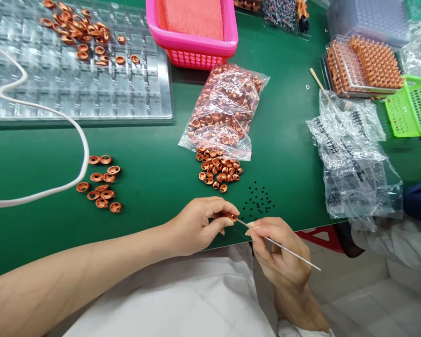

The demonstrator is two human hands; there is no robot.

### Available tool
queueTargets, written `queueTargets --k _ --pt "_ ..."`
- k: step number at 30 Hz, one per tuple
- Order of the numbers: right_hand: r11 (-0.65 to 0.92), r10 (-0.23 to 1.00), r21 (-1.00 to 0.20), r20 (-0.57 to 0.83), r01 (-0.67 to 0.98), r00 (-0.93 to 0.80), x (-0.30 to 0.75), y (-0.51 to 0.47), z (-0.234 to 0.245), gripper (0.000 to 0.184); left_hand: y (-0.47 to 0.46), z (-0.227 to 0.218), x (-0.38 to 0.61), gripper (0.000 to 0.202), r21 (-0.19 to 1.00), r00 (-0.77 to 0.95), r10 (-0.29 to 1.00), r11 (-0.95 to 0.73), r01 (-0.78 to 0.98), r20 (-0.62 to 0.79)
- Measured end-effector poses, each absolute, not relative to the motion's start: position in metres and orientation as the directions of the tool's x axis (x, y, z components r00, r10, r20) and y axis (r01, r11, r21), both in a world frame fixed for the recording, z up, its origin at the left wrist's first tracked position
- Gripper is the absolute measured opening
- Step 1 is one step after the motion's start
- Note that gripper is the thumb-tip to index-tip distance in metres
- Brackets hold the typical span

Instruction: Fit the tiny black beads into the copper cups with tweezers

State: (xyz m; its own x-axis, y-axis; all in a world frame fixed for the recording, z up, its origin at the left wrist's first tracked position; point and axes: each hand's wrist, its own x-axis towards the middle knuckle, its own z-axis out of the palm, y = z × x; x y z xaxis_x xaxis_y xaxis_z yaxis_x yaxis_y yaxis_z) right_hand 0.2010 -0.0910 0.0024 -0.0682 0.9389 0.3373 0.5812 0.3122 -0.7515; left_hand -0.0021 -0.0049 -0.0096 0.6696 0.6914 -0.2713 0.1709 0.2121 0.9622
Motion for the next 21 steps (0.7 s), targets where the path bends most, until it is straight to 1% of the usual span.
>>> queueTargets --k 3,5,7,11,13,15,16,18,20,21 --pt "0.317 0.938 -0.753 0.338 0.577 -0.074 0.202 -0.090 0.002 0.032 -0.004 -0.009 -0.001 0.018 0.952 0.677 0.670 0.244 0.185 -0.303" --pt "0.304 0.942 -0.771 0.333 0.560 -0.053 0.202 -0.091 0.003 0.031 -0.002 -0.007 0.000 0.017 0.933 0.669 0.655 0.308 0.186 -0.350" --pt "0.271 0.943 -0.815 0.331 0.512 0.029 0.201 -0.093 0.003 0.030 0.000 -0.005 0.001 0.016 0.901 0.656 0.638 0.405 0.159 -0.403" --pt "0.208 0.912 -0.915 0.309 0.345 0.269 0.200 -0.098 0.000 0.025 0.001 -0.006 0.002 0.023 0.814 0.667 0.581 0.577 0.066 -0.466" --pt "0.201 0.894 -0.939 0.292 0.278 0.341 0.200 -0.098 -0.002 0.022 -0.001 -0.008 0.002 0.026 0.786 0.683 0.561 0.618 0.030 -0.467" --pt "0.199 0.877 -0.950 0.283 0.242 0.389 0.199 -0.096 -0.005 0.020 -0.002 -0.009 0.002 0.028 0.781 0.696 0.549 0.624 0.026 -0.462" --pt "0.197 0.871 -0.952 0.280 0.234 0.404 0.199 -0.094 -0.006 0.019 -0.001 -0.008 0.001 0.029 0.792 0.699 0.546 0.609 0.047 -0.461" --pt "0.197 0.863 -0.955 0.277 0.224 0.422 0.199 -0.092 -0.008 0.017 0.003 -0.002 -0.002 0.028 0.843 0.699 0.542 0.512 0.167 -0.468" --pt "0.202 0.859 -0.955 0.279 0.216 0.429 0.200 -0.090 -0.010 0.016 0.009 0.008 -0.011 0.026 0.886 0.688 0.559 0.299 0.354 -0.463" --pt "0.206 0.859 -0.956 0.279 0.210 0.430 0.201 -0.090 -0.011 0.016 0.012 0.013 -0.017 0.025 0.880 0.681 0.577 0.160 0.446 -0.450"
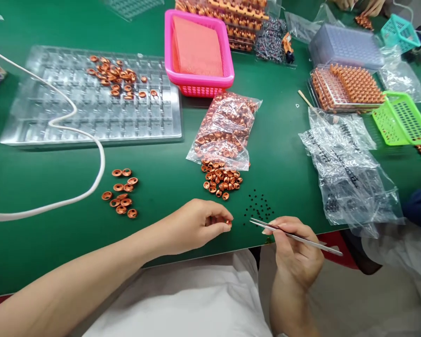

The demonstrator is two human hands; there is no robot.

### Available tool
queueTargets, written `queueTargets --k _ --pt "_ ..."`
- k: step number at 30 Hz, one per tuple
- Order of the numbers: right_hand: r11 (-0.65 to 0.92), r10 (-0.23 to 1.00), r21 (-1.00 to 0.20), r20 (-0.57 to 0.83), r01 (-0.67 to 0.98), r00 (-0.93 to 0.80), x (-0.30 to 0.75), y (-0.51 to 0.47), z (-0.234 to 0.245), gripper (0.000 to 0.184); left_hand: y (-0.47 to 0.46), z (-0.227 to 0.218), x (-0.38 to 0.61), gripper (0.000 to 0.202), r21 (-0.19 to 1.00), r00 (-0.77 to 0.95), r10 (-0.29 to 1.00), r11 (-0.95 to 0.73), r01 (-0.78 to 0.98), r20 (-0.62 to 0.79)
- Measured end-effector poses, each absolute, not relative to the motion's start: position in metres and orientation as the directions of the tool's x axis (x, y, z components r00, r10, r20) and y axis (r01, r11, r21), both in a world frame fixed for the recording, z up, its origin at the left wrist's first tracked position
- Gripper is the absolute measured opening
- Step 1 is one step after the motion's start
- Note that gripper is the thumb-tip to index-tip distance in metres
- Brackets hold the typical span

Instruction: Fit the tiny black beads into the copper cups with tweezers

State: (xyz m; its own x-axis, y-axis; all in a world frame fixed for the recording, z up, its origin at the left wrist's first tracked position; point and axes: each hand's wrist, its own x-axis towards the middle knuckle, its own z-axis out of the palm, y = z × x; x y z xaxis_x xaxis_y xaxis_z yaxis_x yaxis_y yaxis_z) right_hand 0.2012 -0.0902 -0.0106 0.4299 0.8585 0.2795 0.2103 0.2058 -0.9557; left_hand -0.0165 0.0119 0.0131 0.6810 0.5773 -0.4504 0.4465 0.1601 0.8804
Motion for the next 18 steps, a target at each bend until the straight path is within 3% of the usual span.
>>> queueTargets --k 4,7,10,12,14,18 --pt "0.210 0.868 -0.959 0.272 0.190 0.416 0.205 -0.093 -0.014 0.017 0.023 0.022 -0.055 0.025 0.699 0.621 0.705 -0.251 0.670 -0.342" --pt "0.185 0.878 -0.966 0.244 0.181 0.411 0.207 -0.096 -0.017 0.016 0.027 0.018 -0.091 0.030 0.463 0.526 0.796 -0.362 0.809 -0.298" --pt "0.179 0.881 -0.968 0.237 0.175 0.409 0.207 -0.097 -0.021 0.017 0.028 0.017 -0.112 0.032 0.221 0.448 0.886 -0.417 0.882 -0.116" --pt "0.194 0.883 -0.965 0.250 0.176 0.398 0.206 -0.096 -0.023 0.017 0.026 0.019 -0.108 0.036 0.204 0.462 0.887 -0.456 0.866 0.022" --pt "0.208 0.886 -0.962 0.263 0.179 0.383 0.205 -0.094 -0.025 0.017 0.024 0.021 -0.090 0.031 0.274 0.525 0.844 -0.534 0.800 0.114" --pt "0.223 0.886 -0.957 0.278 0.185 0.371 0.203 -0.093 -0.025 0.018 0.025 0.013 -0.040 0.016 0.449 0.691 0.713 -0.661 0.601 0.124"
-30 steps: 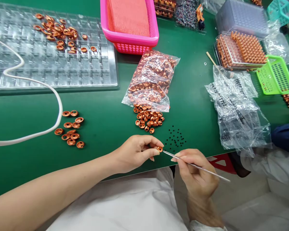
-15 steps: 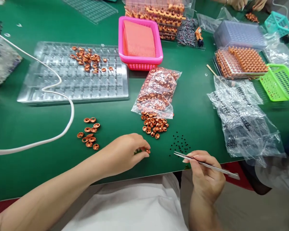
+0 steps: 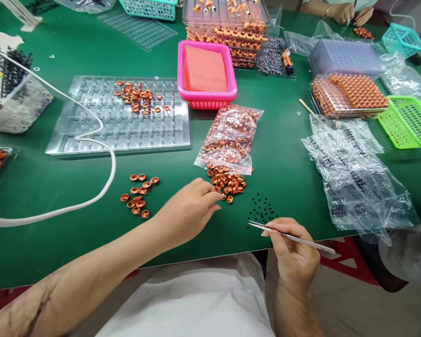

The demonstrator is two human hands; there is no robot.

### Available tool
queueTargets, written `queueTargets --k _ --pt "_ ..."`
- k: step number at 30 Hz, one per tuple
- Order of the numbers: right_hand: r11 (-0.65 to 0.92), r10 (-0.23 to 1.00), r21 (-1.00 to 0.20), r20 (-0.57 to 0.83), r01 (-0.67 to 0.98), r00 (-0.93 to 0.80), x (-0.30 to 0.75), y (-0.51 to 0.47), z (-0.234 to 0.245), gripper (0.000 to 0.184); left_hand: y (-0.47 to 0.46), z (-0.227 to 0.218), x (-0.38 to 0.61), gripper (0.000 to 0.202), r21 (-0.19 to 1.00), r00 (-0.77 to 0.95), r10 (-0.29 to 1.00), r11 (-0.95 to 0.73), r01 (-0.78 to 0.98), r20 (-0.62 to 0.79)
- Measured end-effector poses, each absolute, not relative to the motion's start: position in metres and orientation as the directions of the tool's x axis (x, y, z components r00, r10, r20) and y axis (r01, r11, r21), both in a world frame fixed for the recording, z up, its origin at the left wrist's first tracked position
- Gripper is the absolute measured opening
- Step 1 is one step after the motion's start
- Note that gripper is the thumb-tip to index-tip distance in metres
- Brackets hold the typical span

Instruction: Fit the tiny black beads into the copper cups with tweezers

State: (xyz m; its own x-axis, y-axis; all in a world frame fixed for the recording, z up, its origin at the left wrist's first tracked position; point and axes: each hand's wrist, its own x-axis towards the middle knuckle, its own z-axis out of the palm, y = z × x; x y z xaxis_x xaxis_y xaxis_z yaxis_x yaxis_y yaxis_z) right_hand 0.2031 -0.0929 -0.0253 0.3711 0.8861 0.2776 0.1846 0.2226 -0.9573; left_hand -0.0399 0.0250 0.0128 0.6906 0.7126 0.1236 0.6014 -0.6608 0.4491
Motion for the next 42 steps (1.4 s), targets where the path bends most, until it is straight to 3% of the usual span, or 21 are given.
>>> queueTargets --k 6,15,19,24,30,36,42 --pt "0.210 0.882 -0.953 0.281 0.218 0.379 0.210 -0.099 -0.025 0.017 0.034 -0.002 -0.006 0.015 0.403 0.699 0.715 -0.645 0.649 0.018" --pt "0.181 0.896 -0.966 0.240 0.184 0.375 0.208 -0.098 -0.028 0.017 0.035 -0.002 0.000 0.012 0.427 0.673 0.736 -0.587 0.688 -0.072" --pt "0.188 0.914 -0.964 0.241 0.188 0.326 0.210 -0.096 -0.028 0.020 0.031 0.001 -0.003 0.007 0.482 0.669 0.743 -0.579 0.657 -0.018" --pt "0.180 0.893 -0.938 0.282 0.297 0.350 0.224 -0.087 -0.030 0.016 0.013 0.008 -0.010 0.015 0.578 0.705 0.701 -0.623 0.528 0.112" --pt "0.145 0.893 -0.905 0.293 0.401 0.340 0.229 -0.073 -0.032 0.015 0.007 -0.012 -0.001 0.015 0.744 0.702 0.702 -0.531 0.406 0.118" --pt "0.054 0.873 -0.871 0.279 0.489 0.401 0.235 -0.065 -0.038 0.010 0.013 -0.025 0.001 0.016 0.807 0.722 0.676 -0.503 0.308 0.146" --pt "0.189 0.921 -0.834 0.334 0.519 0.201 0.248 -0.056 -0.031 0.014 0.017 -0.023 -0.002 0.015 0.827 0.718 0.683 -0.475 0.299 0.132"
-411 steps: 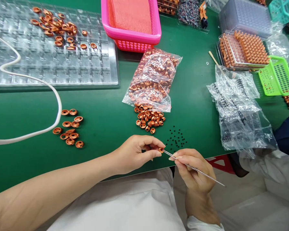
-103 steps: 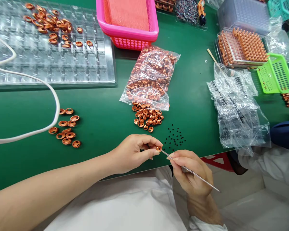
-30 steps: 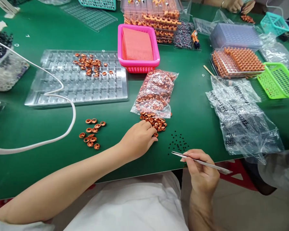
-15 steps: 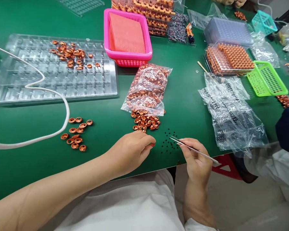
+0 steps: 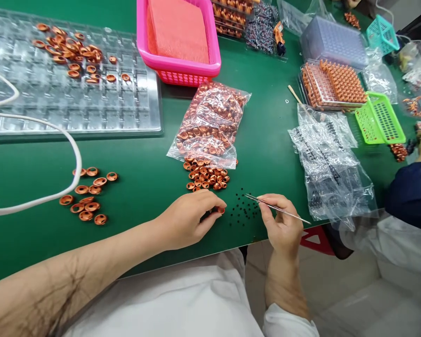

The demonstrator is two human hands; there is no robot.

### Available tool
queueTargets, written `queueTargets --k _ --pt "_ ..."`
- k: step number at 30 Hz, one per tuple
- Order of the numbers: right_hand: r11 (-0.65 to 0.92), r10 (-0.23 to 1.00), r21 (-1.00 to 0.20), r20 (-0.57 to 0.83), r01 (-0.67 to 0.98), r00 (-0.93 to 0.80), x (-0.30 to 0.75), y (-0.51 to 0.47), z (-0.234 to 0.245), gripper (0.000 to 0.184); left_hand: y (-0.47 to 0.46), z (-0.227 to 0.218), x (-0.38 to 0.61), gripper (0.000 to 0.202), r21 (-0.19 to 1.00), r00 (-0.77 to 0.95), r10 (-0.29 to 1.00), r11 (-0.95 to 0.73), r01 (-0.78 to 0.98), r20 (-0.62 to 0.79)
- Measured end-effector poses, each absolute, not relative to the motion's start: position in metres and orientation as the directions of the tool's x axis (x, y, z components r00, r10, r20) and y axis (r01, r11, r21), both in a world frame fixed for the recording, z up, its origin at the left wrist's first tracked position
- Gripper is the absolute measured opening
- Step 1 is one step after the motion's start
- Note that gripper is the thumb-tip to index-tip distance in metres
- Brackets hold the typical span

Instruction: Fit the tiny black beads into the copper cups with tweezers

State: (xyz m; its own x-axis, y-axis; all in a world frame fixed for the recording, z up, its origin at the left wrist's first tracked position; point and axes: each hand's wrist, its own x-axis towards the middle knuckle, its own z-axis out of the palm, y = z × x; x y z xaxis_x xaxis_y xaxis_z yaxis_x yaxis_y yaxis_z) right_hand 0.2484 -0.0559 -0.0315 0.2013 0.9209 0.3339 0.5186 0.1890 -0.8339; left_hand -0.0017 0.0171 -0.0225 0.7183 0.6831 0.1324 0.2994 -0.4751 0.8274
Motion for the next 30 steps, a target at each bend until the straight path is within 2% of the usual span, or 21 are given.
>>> queueTargets --k 7,13,24,27,30 --pt "0.287 0.944 -0.740 0.326 0.609 -0.049 0.259 -0.043 -0.017 0.019 0.019 -0.022 -0.002 0.014 0.844 0.705 0.701 -0.438 0.310 0.105" --pt "0.336 0.936 -0.699 0.325 0.631 -0.138 0.260 -0.036 -0.011 0.022 0.019 -0.024 -0.002 0.014 0.847 0.710 0.696 -0.437 0.302 0.106" --pt "0.384 0.918 -0.651 0.345 0.655 -0.196 0.260 -0.031 -0.008 0.023 0.020 -0.024 -0.002 0.013 0.856 0.702 0.704 -0.425 0.295 0.108" --pt "0.358 0.925 -0.663 0.348 0.658 -0.153 0.258 -0.034 -0.010 0.021 0.019 -0.023 -0.002 0.012 0.863 0.687 0.719 -0.408 0.299 0.103" --pt "0.313 0.925 -0.721 0.380 0.618 -0.026 0.249 -0.042 -0.013 0.020 0.019 -0.023 -0.002 0.011 0.879 0.670 0.735 -0.382 0.284 0.103"
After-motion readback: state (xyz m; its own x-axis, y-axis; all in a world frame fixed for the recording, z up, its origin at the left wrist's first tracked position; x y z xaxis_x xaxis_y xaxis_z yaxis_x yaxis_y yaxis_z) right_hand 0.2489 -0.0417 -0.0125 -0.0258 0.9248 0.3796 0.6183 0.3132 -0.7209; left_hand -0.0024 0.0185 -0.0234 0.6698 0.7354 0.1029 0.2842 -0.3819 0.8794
